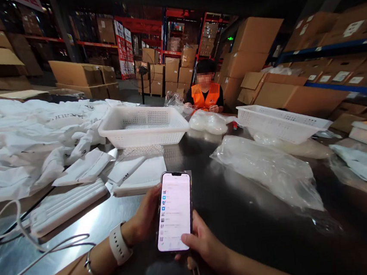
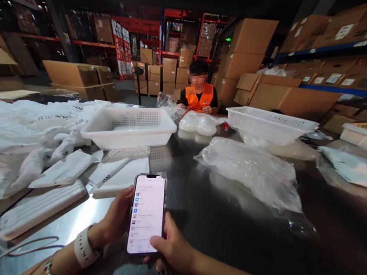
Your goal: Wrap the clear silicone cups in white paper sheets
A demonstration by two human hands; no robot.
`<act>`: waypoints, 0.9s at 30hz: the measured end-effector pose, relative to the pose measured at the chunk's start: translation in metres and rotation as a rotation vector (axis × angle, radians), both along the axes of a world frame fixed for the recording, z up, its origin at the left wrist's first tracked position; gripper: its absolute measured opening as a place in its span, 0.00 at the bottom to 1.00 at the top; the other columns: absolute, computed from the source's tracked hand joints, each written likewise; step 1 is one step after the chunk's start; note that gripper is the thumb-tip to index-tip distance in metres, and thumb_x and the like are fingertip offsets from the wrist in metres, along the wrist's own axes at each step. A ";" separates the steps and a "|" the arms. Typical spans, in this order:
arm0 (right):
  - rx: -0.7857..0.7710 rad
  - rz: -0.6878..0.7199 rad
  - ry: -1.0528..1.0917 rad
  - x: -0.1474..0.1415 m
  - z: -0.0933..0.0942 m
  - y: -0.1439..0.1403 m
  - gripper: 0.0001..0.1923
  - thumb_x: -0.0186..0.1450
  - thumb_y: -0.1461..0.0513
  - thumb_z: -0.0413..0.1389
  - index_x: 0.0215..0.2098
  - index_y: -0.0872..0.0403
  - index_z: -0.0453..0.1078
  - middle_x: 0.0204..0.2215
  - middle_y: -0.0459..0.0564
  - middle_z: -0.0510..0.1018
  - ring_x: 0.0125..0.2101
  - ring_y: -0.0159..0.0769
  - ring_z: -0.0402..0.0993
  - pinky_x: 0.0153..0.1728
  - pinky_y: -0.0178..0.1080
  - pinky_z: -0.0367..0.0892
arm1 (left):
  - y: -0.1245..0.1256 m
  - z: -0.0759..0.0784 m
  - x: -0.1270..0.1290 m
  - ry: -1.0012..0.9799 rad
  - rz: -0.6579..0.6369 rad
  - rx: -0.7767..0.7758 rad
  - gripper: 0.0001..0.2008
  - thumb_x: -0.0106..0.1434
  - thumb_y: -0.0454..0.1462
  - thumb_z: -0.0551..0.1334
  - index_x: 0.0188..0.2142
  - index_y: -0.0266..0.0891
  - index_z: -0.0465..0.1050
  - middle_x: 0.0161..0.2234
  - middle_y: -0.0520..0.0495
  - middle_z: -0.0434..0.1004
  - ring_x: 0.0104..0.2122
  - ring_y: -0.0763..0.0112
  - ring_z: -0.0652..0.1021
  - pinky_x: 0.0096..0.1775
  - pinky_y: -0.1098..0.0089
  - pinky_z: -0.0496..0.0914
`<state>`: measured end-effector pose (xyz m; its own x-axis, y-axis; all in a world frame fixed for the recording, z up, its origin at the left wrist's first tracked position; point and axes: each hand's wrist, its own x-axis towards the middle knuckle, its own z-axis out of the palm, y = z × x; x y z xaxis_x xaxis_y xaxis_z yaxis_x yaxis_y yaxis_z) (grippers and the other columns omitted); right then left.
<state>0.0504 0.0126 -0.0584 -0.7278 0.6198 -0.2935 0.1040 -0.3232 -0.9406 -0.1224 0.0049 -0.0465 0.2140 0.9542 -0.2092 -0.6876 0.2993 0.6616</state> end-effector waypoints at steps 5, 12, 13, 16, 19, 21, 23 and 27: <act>0.014 -0.006 0.034 0.000 -0.004 0.001 0.29 0.54 0.55 0.58 0.49 0.55 0.53 0.40 0.54 0.77 0.23 0.30 0.73 0.14 0.27 0.59 | 0.001 0.001 0.001 0.007 0.033 -0.010 0.19 0.59 0.49 0.60 0.34 0.34 0.78 0.29 0.44 0.81 0.28 0.63 0.77 0.33 0.67 0.69; 0.034 0.096 -0.023 0.004 -0.006 0.008 0.35 0.47 0.63 0.57 0.52 0.55 0.51 0.39 0.52 0.76 0.26 0.31 0.74 0.20 0.31 0.66 | 0.000 0.004 -0.001 -0.014 -0.030 0.033 0.29 0.60 0.58 0.55 0.39 0.34 0.77 0.31 0.42 0.81 0.30 0.60 0.79 0.37 0.63 0.69; 0.047 0.101 -0.033 0.004 -0.006 0.009 0.36 0.46 0.63 0.58 0.52 0.55 0.52 0.38 0.51 0.76 0.25 0.32 0.73 0.21 0.33 0.66 | -0.001 0.004 -0.001 -0.041 -0.051 0.034 0.31 0.60 0.59 0.55 0.41 0.34 0.77 0.33 0.42 0.82 0.32 0.59 0.79 0.38 0.63 0.69; 0.096 0.065 -0.018 0.003 -0.004 0.009 0.40 0.43 0.64 0.63 0.52 0.55 0.53 0.40 0.52 0.76 0.31 0.36 0.74 0.28 0.37 0.69 | -0.001 0.005 -0.002 -0.156 -0.178 0.030 0.37 0.59 0.61 0.52 0.48 0.30 0.74 0.42 0.36 0.80 0.40 0.55 0.79 0.47 0.59 0.67; 0.097 0.044 -0.020 0.002 -0.001 0.007 0.41 0.43 0.63 0.64 0.53 0.53 0.53 0.44 0.52 0.74 0.34 0.36 0.74 0.31 0.38 0.69 | -0.001 0.004 -0.003 -0.248 -0.258 0.052 0.41 0.61 0.61 0.49 0.53 0.26 0.71 0.48 0.33 0.78 0.47 0.53 0.77 0.53 0.58 0.63; 0.058 0.072 -0.020 0.001 0.000 0.007 0.42 0.44 0.62 0.64 0.54 0.52 0.51 0.42 0.51 0.75 0.27 0.32 0.72 0.27 0.37 0.67 | -0.001 0.003 -0.004 -0.279 -0.264 0.051 0.40 0.62 0.61 0.48 0.53 0.27 0.70 0.49 0.34 0.77 0.48 0.52 0.77 0.54 0.57 0.61; 0.041 0.092 -0.002 0.001 0.000 0.007 0.43 0.43 0.61 0.64 0.54 0.53 0.50 0.39 0.50 0.75 0.25 0.31 0.70 0.25 0.36 0.66 | -0.002 0.002 -0.005 -0.287 -0.248 0.024 0.39 0.62 0.60 0.48 0.53 0.27 0.71 0.48 0.34 0.78 0.47 0.52 0.77 0.54 0.56 0.61; 0.058 0.102 -0.020 0.001 -0.001 0.008 0.43 0.42 0.61 0.65 0.53 0.54 0.52 0.34 0.47 0.73 0.26 0.33 0.69 0.24 0.36 0.65 | -0.003 0.003 -0.006 -0.258 -0.186 -0.027 0.39 0.62 0.60 0.49 0.51 0.28 0.72 0.46 0.34 0.79 0.44 0.52 0.79 0.53 0.56 0.63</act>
<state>0.0518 0.0210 -0.0591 -0.7824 0.5591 -0.2746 0.1530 -0.2548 -0.9548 -0.1280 0.0022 -0.0432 0.4335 0.8886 -0.1497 -0.7637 0.4505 0.4624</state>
